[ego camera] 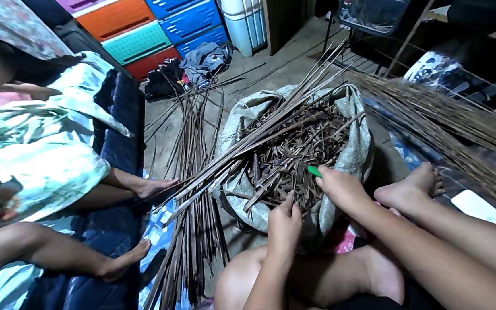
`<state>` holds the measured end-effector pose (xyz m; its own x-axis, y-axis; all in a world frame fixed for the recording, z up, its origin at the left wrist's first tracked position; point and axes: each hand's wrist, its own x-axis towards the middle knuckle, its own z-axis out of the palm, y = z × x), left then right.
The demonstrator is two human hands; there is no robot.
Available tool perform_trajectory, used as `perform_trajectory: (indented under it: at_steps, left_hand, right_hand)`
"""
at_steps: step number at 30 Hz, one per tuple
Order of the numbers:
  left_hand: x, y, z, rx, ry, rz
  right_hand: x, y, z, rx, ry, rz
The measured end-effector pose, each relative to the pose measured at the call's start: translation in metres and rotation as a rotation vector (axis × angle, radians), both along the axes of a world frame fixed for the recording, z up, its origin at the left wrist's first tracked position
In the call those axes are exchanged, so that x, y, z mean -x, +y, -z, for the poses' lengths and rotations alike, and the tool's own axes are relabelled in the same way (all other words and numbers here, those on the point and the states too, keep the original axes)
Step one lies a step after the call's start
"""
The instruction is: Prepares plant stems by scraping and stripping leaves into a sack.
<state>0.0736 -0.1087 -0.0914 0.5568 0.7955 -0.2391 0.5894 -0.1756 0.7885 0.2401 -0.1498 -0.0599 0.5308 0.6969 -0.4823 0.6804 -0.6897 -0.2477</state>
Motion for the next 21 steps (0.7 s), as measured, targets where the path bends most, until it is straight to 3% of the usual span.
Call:
perform_trajectory:
  at_steps: [3,6,12,17,19,21]
  left_hand:
    - [-0.002,0.002,-0.003,0.026,0.012,0.022]
    - [-0.004,0.001,-0.005,0.111,-0.029,0.095]
    - [-0.004,0.003,-0.006,0.194,-0.038,0.209]
    - [0.000,-0.001,-0.010,0.135,-0.015,0.144]
    - [-0.002,-0.001,-0.008,0.094,0.011,0.136]
    - [-0.003,-0.001,-0.008,0.061,0.045,0.136]
  right_hand:
    - [0.000,-0.009,-0.001,-0.189,0.080,0.000]
    - [0.011,-0.017,0.017,-0.373,0.300,0.028]
    - [-0.001,0.003,0.051,-0.525,0.521,0.250]
    - [-0.008,0.010,0.034,-0.593,0.825,0.365]
    - [-0.010,0.006,0.032,-0.622,0.767,0.351]
    - [-0.011,-0.004,0.028,-0.593,0.569,0.242]
